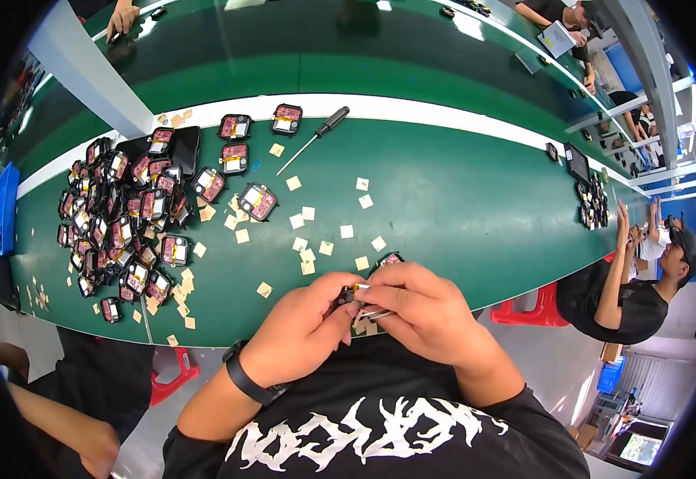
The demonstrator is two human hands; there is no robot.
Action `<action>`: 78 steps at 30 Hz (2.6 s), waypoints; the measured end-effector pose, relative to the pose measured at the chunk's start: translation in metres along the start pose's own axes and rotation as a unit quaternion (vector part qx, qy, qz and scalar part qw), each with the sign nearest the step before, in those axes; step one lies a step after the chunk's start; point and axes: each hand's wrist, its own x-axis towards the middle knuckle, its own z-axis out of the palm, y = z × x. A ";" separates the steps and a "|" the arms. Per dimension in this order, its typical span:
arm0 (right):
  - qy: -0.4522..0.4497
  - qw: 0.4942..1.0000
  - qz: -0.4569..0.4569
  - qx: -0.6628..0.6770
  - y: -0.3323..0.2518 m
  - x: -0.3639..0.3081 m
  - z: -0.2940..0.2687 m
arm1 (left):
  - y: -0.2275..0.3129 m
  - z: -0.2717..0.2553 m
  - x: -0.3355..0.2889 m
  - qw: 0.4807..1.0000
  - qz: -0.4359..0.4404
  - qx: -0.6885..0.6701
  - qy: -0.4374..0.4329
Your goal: Assembling small electronic devices, likely smartwatches, by placing components and applying adhesive.
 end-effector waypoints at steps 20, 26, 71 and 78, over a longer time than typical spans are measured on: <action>0.075 0.938 0.288 0.180 -0.028 -0.008 0.005 | 0.002 0.010 -0.003 0.992 0.073 0.067 0.077; 0.045 0.926 0.319 0.199 -0.031 -0.011 0.010 | 0.000 0.011 -0.003 0.970 0.138 0.170 0.108; 0.116 0.956 0.251 -0.100 0.004 -0.017 0.000 | -0.004 -0.014 -0.028 0.978 -0.027 -0.155 0.137; 0.040 0.954 0.238 -0.176 0.009 -0.021 0.009 | 0.003 -0.024 -0.049 0.981 0.020 -0.129 0.141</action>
